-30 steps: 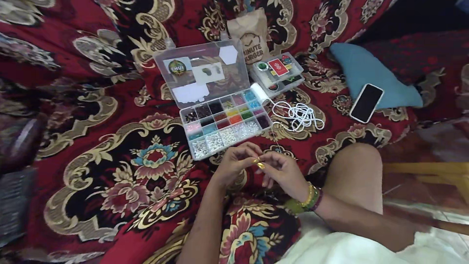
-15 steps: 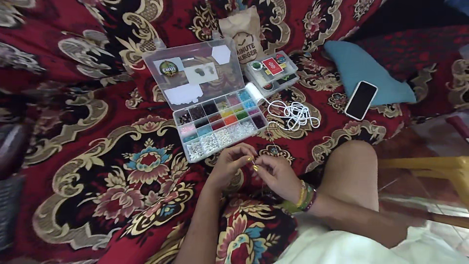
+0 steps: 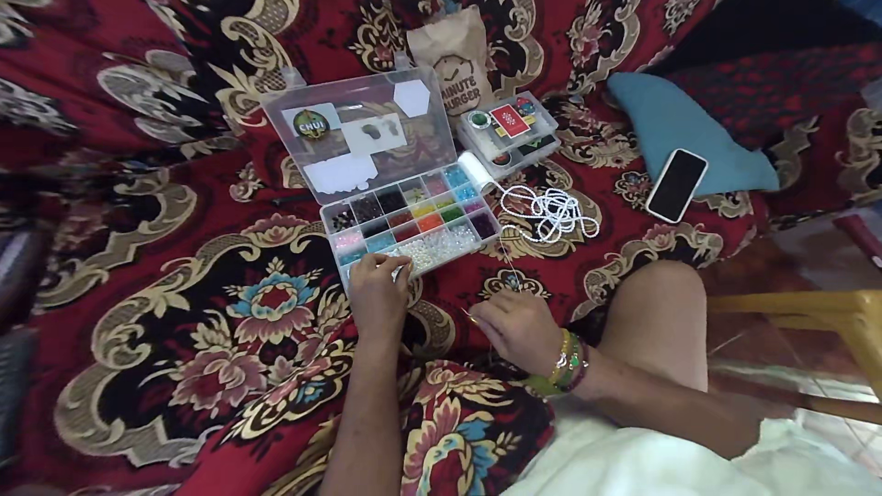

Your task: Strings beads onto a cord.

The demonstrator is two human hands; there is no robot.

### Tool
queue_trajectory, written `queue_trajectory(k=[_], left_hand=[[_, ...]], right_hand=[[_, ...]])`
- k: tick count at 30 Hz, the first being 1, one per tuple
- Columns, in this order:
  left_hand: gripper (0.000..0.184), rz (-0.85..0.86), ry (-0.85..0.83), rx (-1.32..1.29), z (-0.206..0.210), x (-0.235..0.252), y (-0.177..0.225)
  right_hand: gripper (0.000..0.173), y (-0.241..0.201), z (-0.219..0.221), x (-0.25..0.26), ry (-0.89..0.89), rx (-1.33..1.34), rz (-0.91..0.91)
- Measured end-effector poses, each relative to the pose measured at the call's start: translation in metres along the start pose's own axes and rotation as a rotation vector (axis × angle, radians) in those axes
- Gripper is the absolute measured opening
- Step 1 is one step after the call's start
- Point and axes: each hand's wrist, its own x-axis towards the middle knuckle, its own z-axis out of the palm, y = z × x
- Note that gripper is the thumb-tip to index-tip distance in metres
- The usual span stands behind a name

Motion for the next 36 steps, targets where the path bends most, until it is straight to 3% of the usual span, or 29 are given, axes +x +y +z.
queue_trajectory(k=[36], left_hand=[[0.014, 0.007, -0.071, -0.017, 0.01, 0.002, 0.0]], right_hand=[[0.018, -0.014, -0.005, -0.001, 0.014, 0.054, -0.03]])
